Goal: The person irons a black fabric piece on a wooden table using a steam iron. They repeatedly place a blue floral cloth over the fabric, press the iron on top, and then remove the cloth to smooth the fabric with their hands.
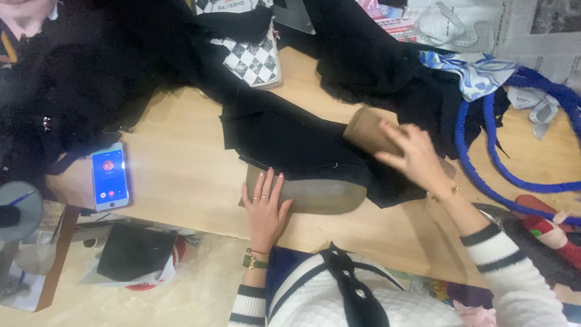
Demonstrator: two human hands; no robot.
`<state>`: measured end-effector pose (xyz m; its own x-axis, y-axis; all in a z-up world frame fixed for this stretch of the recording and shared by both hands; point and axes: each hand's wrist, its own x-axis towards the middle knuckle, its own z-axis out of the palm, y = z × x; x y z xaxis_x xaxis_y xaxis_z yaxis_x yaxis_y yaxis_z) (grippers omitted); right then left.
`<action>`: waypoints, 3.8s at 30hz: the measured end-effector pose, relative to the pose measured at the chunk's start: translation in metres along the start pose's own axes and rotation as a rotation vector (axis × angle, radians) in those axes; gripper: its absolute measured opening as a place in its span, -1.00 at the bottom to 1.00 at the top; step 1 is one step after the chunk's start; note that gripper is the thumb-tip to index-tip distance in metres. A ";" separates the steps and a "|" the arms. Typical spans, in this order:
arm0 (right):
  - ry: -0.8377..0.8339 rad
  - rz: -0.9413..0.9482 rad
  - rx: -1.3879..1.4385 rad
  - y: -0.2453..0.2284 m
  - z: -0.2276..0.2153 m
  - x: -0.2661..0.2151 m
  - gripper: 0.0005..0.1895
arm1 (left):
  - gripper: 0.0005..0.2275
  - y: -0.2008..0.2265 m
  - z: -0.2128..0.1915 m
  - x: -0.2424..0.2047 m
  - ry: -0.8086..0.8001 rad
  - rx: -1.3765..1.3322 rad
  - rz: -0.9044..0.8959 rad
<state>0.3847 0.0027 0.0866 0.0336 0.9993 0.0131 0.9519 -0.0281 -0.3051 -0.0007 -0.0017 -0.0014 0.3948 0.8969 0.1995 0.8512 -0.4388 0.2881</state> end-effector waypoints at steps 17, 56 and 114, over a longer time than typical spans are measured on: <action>-0.129 -0.622 -0.113 -0.118 0.039 0.029 -0.44 | -0.65 0.007 0.003 -0.001 0.268 -0.434 -0.063; 0.338 0.045 -0.258 0.092 0.034 0.038 -0.19 | -0.63 -0.105 -0.018 0.086 0.130 0.175 0.419; 0.170 0.474 0.541 -0.025 0.061 -0.074 -0.83 | -0.88 -0.102 -0.017 0.149 0.094 -0.240 0.214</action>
<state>0.3402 -0.0696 0.0346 0.4923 0.8643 -0.1027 0.5419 -0.3967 -0.7409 -0.0341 0.1759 0.0146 0.5129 0.7785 0.3617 0.6418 -0.6276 0.4407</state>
